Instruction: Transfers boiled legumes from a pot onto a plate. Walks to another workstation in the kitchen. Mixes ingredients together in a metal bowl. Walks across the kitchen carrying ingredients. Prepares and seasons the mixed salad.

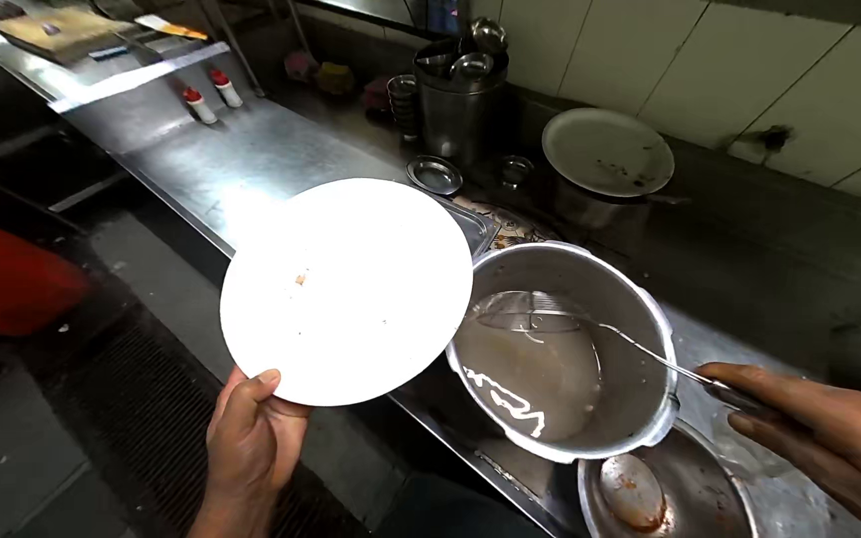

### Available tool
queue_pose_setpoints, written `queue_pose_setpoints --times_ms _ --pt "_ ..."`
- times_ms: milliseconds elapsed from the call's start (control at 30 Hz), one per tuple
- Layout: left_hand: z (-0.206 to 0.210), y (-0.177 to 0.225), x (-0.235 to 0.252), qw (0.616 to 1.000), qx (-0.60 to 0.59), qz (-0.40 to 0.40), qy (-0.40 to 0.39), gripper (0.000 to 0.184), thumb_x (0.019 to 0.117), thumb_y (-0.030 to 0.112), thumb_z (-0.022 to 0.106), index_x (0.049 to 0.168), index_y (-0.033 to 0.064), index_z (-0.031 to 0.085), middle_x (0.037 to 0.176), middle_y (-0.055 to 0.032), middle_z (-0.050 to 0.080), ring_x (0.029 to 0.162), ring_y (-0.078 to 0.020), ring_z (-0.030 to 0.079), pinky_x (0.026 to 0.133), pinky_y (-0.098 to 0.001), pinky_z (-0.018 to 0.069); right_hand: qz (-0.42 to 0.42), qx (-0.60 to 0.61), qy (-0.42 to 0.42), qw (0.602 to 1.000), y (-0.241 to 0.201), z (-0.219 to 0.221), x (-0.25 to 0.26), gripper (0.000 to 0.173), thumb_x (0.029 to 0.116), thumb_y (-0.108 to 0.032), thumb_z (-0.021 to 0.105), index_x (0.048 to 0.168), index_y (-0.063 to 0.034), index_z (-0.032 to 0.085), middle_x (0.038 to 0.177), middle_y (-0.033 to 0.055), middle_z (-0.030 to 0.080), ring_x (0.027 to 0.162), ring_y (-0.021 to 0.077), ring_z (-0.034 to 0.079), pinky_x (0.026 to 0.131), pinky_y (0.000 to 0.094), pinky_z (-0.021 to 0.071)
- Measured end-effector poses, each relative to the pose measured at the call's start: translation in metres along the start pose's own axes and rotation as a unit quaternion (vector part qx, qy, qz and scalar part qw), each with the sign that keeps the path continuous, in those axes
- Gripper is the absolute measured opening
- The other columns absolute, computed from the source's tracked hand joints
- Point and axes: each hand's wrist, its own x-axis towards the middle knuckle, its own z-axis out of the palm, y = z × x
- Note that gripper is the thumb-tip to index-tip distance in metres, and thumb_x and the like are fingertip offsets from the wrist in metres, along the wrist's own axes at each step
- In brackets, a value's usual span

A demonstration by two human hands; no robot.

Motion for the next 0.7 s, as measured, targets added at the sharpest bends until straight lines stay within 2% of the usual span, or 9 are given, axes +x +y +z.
queue_pose_setpoints --times_ms 67,133,200,233,333,467,567,633,700 --pt "-0.001 -0.001 0.0 1.0 -0.005 0.001 -0.002 0.038 0.0969 0.008 0.034 0.131 0.0154 0.048 0.115 -0.0055 0.07 0.101 -0.0172 0.072 0.084 -0.0409 0.0631 0.022 -0.064 -0.011 0.998 -0.011 -0.001 0.009 0.038 0.0999 -0.016 0.063 0.138 -0.0178 0.065 0.107 0.0177 0.071 0.088 0.0379 0.071 0.074 0.0617 0.0554" --pt "0.0 -0.002 0.001 1.0 -0.007 0.004 -0.003 0.037 0.097 0.007 0.035 0.131 0.0145 0.048 0.115 -0.0064 0.07 0.1 -0.0176 0.072 0.083 -0.0409 0.0635 0.046 -0.123 -0.019 0.991 -0.021 -0.003 0.019 0.041 0.1005 -0.019 0.064 0.141 -0.023 0.061 0.1 0.0169 0.071 0.082 0.0389 0.071 0.068 0.0617 0.0554" --pt "0.002 -0.002 0.001 1.0 -0.009 0.003 -0.001 0.038 0.0957 0.007 0.036 0.131 0.0142 0.048 0.114 -0.0069 0.07 0.099 -0.0177 0.073 0.082 -0.0406 0.0636 0.034 -0.174 0.004 0.984 -0.019 0.0 0.028 0.037 0.099 -0.02 0.065 0.135 -0.0254 0.063 0.089 0.0124 0.072 0.072 0.036 0.071 0.061 0.0587 0.0549" --pt "0.002 -0.002 0.0 1.0 -0.007 0.002 -0.001 0.038 0.0952 0.007 0.037 0.131 0.0142 0.048 0.114 -0.0067 0.07 0.099 -0.0173 0.073 0.082 -0.0403 0.0636 0.025 -0.198 0.02 0.98 -0.018 0.002 0.031 0.035 0.0973 -0.019 0.067 0.132 -0.025 0.065 0.087 0.0119 0.072 0.069 0.0358 0.07 0.058 0.0577 0.0542" --pt "0.001 -0.001 -0.001 1.0 -0.002 0.005 0.001 0.039 0.0938 0.006 0.037 0.131 0.013 0.048 0.112 -0.0066 0.071 0.098 -0.0166 0.073 0.082 -0.0395 0.0636 0.06 -0.272 0.012 0.96 -0.027 0.0 0.044 0.035 0.0999 -0.02 0.063 0.134 -0.026 0.066 0.094 0.0176 0.07 0.074 0.0402 0.069 0.06 0.0577 0.0541" --pt "0.0 0.0 -0.003 1.0 -0.003 0.016 0.014 0.038 0.0922 0.004 0.038 0.129 0.0092 0.048 0.108 -0.0069 0.071 0.095 -0.0156 0.073 0.08 -0.0374 0.064 0.105 -0.358 -0.01 0.928 -0.047 0.005 0.064 0.023 0.0996 -0.021 0.058 0.12 -0.0201 0.068 0.088 0.0174 0.069 0.073 0.0392 0.069 0.057 0.0529 0.0528" --pt "-0.001 0.003 -0.006 1.0 -0.001 0.019 0.021 0.04 0.0914 0.003 0.037 0.13 0.009 0.047 0.109 -0.0066 0.071 0.096 -0.0149 0.073 0.081 -0.0367 0.0638 0.138 -0.358 -0.08 0.92 -0.07 0.007 0.08 0.021 0.1016 -0.02 0.054 0.118 -0.0139 0.066 0.089 0.0181 0.07 0.08 0.0401 0.071 0.063 0.0539 0.0548" --pt "-0.003 0.006 -0.008 0.999 0.005 0.023 0.028 0.041 0.0908 0.003 0.037 0.13 0.0086 0.046 0.109 -0.0064 0.071 0.096 -0.0151 0.073 0.081 -0.0367 0.0637 0.144 -0.334 -0.154 0.919 -0.081 0.003 0.091 0.022 0.1019 -0.022 0.054 0.119 -0.0143 0.064 0.092 0.0165 0.071 0.088 0.0395 0.071 0.07 0.0542 0.0554" --pt "-0.006 0.008 -0.011 0.999 0.013 0.03 0.034 0.041 0.0907 0.003 0.037 0.13 0.0086 0.046 0.109 -0.006 0.071 0.096 -0.015 0.073 0.081 -0.0366 0.0639 0.134 -0.304 -0.205 0.921 -0.079 0.001 0.102 0.027 0.1028 -0.029 0.054 0.125 -0.0174 0.064 0.099 0.016 0.072 0.095 0.0393 0.071 0.076 0.0568 0.0557"
